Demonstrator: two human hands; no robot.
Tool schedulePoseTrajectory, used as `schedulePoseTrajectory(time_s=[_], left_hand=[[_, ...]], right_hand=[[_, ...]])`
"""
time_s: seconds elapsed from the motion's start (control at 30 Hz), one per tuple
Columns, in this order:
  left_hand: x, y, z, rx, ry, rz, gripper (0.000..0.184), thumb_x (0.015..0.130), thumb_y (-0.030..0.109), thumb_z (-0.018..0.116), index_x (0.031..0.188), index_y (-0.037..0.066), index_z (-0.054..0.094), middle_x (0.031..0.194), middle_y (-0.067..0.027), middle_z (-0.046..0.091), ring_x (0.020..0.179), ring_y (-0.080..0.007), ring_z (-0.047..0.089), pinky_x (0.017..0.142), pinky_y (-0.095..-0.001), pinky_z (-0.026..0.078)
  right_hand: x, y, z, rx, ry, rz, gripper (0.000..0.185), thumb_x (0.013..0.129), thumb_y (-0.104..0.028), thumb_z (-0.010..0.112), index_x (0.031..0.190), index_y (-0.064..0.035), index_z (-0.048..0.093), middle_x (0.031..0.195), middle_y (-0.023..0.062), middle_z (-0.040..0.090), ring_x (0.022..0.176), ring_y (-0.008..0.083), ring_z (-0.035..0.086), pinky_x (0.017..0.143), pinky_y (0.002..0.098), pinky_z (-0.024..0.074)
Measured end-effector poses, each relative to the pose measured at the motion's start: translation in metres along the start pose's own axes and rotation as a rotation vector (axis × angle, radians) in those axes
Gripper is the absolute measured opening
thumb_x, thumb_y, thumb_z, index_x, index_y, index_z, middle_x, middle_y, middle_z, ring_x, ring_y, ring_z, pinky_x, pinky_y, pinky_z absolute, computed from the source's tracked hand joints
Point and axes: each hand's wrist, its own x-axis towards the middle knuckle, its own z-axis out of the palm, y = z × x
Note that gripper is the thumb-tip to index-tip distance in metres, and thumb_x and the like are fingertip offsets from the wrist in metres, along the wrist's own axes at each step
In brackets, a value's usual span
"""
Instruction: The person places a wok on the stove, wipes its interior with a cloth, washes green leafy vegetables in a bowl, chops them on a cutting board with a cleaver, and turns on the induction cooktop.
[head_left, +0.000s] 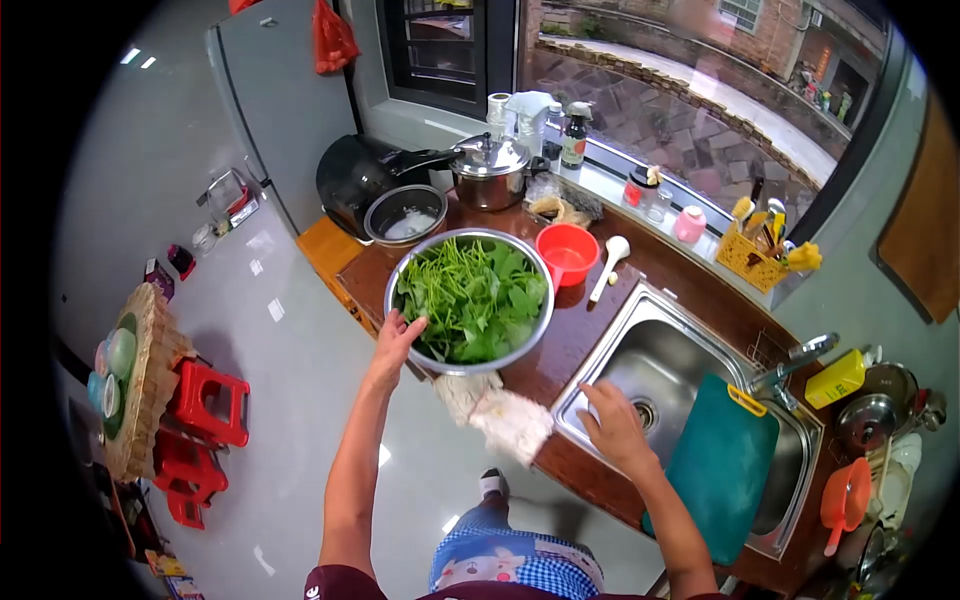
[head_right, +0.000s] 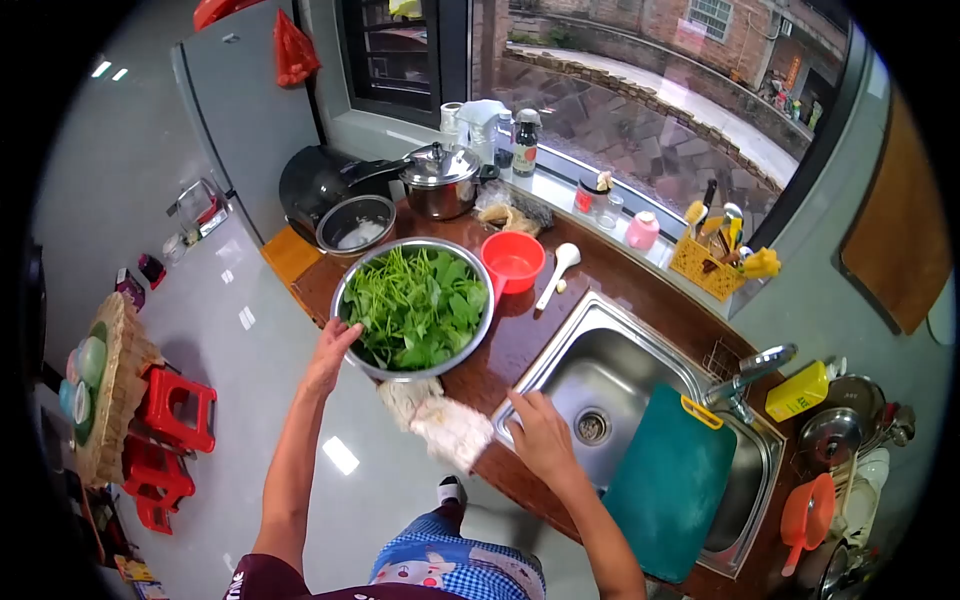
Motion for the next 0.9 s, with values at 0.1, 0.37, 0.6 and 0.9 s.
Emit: schedulePoseTrajectory(time_s=[0.1, 0.37, 0.6, 0.9], left_hand=[[0.038, 0.008, 0.016, 0.072, -0.016, -0.060, 0.070, 0.072, 0.038, 0.068, 0.116, -0.007, 0.039, 0.114, -0.0227, 0.050, 0.103, -0.0289, 0.051, 0.088, -0.0365, 0.040], [0.106, -0.046, 0.038, 0.311, 0.272, -0.205, 0.102, 0.062, 0.054, 0.070, 0.127, -0.010, 0.024, 0.127, -0.0314, 0.031, 0.118, -0.0397, 0.033, 0.099, -0.0387, 0.029], [0.127, -0.049, 0.041, 0.163, 0.199, -0.208, 0.095, 0.062, 0.051, 0.072, 0.125, -0.008, 0.032, 0.124, -0.0260, 0.039, 0.114, -0.0342, 0.041, 0.093, -0.0369, 0.036], [0.147, -0.061, 0.039, 0.166, -0.152, -0.348, 0.103, 0.062, 0.052, 0.072, 0.133, -0.002, 0.022, 0.132, -0.0241, 0.029, 0.121, -0.0312, 0.033, 0.095, -0.0373, 0.034]], right_hand=[[0.089, -0.002, 0.027, 0.002, 0.054, 0.000, 0.042, 0.071, -0.004, 0.062, 0.110, 0.0024, 0.049, 0.097, 0.0173, 0.049, 0.090, 0.0353, 0.050, 0.076, 0.0381, 0.0425], [0.231, 0.046, 0.118, -0.091, -0.204, 0.087, 0.106, 0.058, -0.034, 0.077, 0.132, 0.0084, 0.015, 0.132, 0.0302, 0.023, 0.125, 0.0397, 0.025, 0.103, 0.0376, 0.0249], [0.267, 0.073, 0.183, 0.368, -0.315, 0.480, 0.140, 0.046, -0.052, 0.080, 0.132, 0.0085, -0.012, 0.134, 0.0328, 0.019, 0.127, 0.0385, 0.023, 0.104, 0.0377, 0.0235], [0.291, 0.092, 0.225, 0.223, -0.509, 0.553, 0.113, 0.042, -0.054, 0.077, 0.135, -0.0132, 0.028, 0.137, 0.0128, 0.029, 0.124, 0.0336, 0.030, 0.099, 0.0514, 0.0271]])
